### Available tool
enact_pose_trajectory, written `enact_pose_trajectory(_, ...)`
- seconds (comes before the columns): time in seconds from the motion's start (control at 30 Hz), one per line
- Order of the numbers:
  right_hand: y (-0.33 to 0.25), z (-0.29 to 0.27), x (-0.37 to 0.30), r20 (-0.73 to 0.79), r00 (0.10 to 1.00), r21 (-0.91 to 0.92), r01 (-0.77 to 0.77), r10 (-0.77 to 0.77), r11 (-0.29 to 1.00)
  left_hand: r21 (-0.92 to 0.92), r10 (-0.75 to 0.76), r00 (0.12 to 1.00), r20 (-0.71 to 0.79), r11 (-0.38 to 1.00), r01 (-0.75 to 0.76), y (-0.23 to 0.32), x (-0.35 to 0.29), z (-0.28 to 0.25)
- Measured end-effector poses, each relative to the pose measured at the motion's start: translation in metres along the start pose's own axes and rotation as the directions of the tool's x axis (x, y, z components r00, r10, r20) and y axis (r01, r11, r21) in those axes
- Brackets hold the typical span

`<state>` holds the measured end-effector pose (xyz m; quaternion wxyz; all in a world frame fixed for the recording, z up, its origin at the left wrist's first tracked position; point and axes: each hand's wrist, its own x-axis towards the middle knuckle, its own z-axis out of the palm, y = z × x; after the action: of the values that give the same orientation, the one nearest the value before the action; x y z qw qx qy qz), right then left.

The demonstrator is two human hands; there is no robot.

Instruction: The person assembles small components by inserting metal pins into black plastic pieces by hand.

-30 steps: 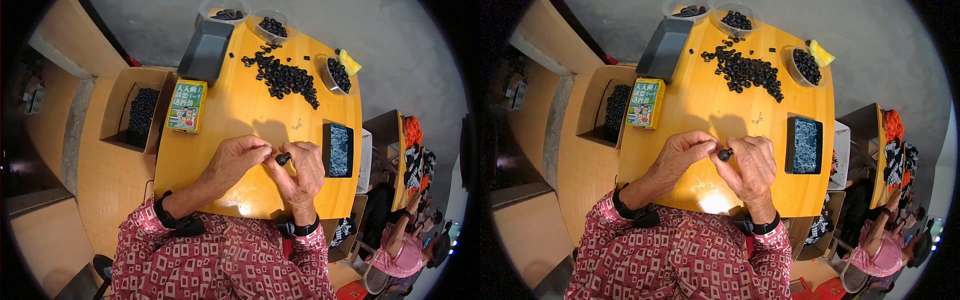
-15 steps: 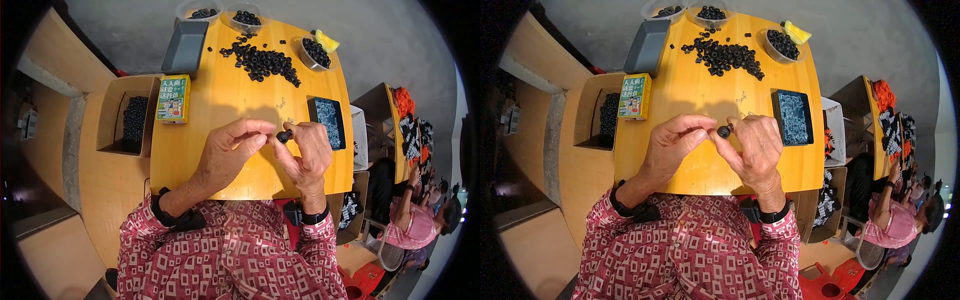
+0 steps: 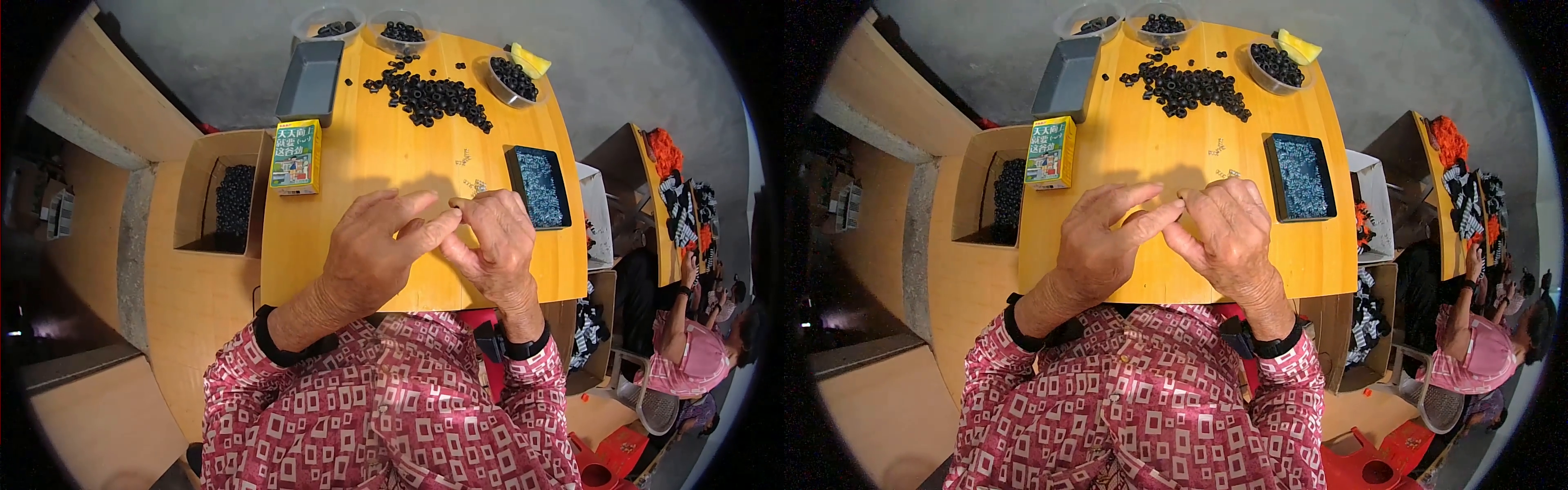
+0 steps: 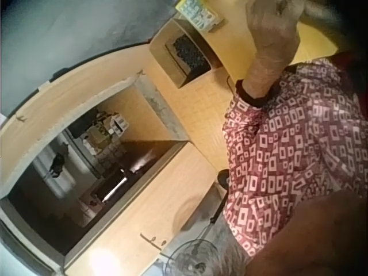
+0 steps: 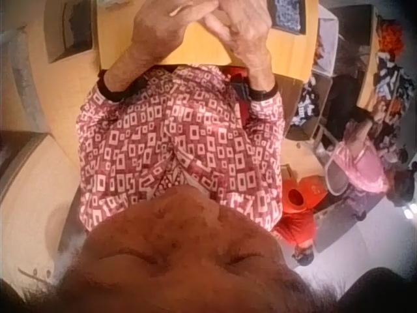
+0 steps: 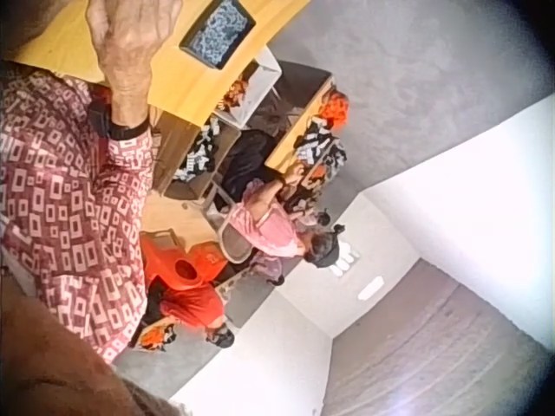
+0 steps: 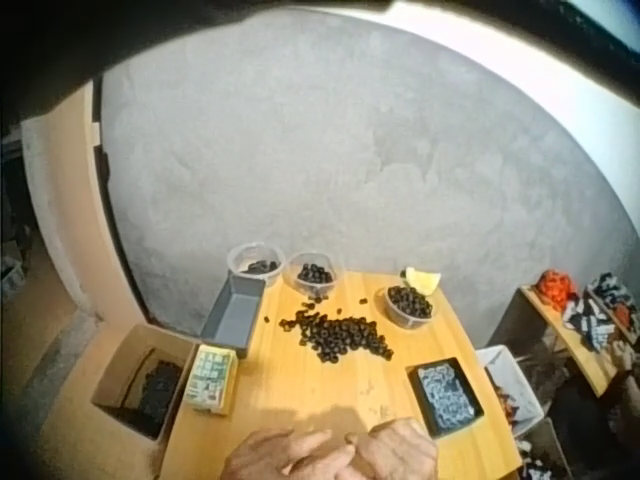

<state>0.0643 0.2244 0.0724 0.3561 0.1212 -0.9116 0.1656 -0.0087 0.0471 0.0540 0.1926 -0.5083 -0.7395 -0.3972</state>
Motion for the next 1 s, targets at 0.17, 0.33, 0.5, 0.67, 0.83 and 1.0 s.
enact_pose_trajectory(0.17,0.003,0.005,-0.005,0.016,1.0,0.046,0.006,-0.006,0.999,-0.037,-0.017,1.0,0.013,0.999,0.018,-0.006,-0.003,-0.001)
enact_pose_trajectory(0.33,0.006,0.006,-0.002,-0.005,1.0,0.086,-0.004,0.004,0.996,-0.366,-0.361,0.926,0.108,0.852,0.374,-0.002,-0.003,-0.002)
enact_pose_trajectory(0.5,0.01,0.012,-0.002,-0.014,0.997,0.115,0.076,-0.075,0.99,-0.782,-0.508,0.736,0.448,0.176,0.598,-0.007,-0.008,0.012)
enact_pose_trajectory(0.67,0.013,0.017,-0.005,0.018,0.995,0.138,0.096,-0.099,0.986,-0.75,-0.53,0.634,0.564,-0.008,0.661,-0.009,-0.008,0.01)
enact_pose_trajectory(0.83,0.017,0.019,-0.005,0.081,0.986,0.191,0.129,-0.146,0.973,-0.718,-0.558,0.585,0.588,-0.028,0.696,-0.006,-0.007,0.009)
enact_pose_trajectory(1.0,0.018,0.023,-0.009,0.032,0.994,0.187,0.095,-0.103,0.978,-0.763,-0.565,0.6,0.567,-0.084,0.641,-0.005,-0.008,0.011)
